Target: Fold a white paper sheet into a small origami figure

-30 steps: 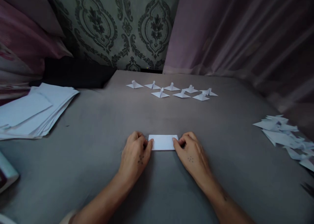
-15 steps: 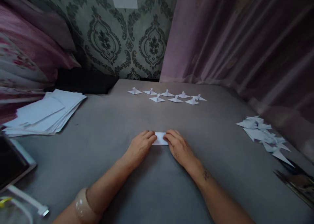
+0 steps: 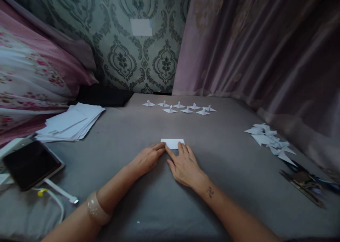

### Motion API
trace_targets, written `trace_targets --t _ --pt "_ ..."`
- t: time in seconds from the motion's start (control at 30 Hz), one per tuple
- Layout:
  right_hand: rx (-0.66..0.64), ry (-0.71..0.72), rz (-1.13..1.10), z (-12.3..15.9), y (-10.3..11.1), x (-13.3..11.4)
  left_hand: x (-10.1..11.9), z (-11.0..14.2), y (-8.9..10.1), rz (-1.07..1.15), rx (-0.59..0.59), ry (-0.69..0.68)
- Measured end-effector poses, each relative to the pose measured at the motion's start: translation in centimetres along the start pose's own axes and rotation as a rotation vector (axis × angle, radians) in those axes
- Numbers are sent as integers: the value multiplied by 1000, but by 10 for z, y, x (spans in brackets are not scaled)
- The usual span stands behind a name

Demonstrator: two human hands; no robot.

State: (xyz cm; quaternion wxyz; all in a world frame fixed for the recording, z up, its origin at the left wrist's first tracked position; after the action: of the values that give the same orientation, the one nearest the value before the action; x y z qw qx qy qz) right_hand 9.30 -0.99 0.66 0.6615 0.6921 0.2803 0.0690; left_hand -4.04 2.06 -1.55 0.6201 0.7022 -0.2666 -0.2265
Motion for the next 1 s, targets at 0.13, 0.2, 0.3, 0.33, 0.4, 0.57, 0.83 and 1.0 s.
trace_targets --t 0.13,0.2,0.3,0.33,0.4,0.57,0.83,1.0 --pt "3 -42 -40 2 -5 3 -8 2 -3 51 37 -17" --pt "-3 -60 -62 3 -5 4 -12 3 -3 52 51 -15" --pt "-6 -85 -93 4 -3 8 -18 5 -2 26 26 17" --pt "-6 -92 -102 5 -3 11 -20 6 -1 19 16 28" --pt "3 -107 -111 7 0 17 -22 9 0 13 5 31" --pt "32 -176 -81 17 7 36 -22 11 7 2 38 14" --pt "107 -279 -86 25 16 57 -12 -7 22 -49 17 -8" --pt "203 -249 -154 22 21 51 -2 -22 18 -218 38 -162"
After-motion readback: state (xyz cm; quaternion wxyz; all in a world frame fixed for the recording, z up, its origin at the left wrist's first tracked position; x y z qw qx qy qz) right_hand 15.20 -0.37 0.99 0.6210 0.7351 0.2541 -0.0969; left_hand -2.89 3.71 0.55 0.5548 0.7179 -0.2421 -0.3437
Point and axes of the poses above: each hand's wrist, its own z-axis away from the middle knuckle, its own y-axis out of the back of the hand, x = y × z, the point moved 5 cm from there along -z, towards the middle knuckle, and after that the axes turned 15 degrees about -z, right-handed, at the moved point
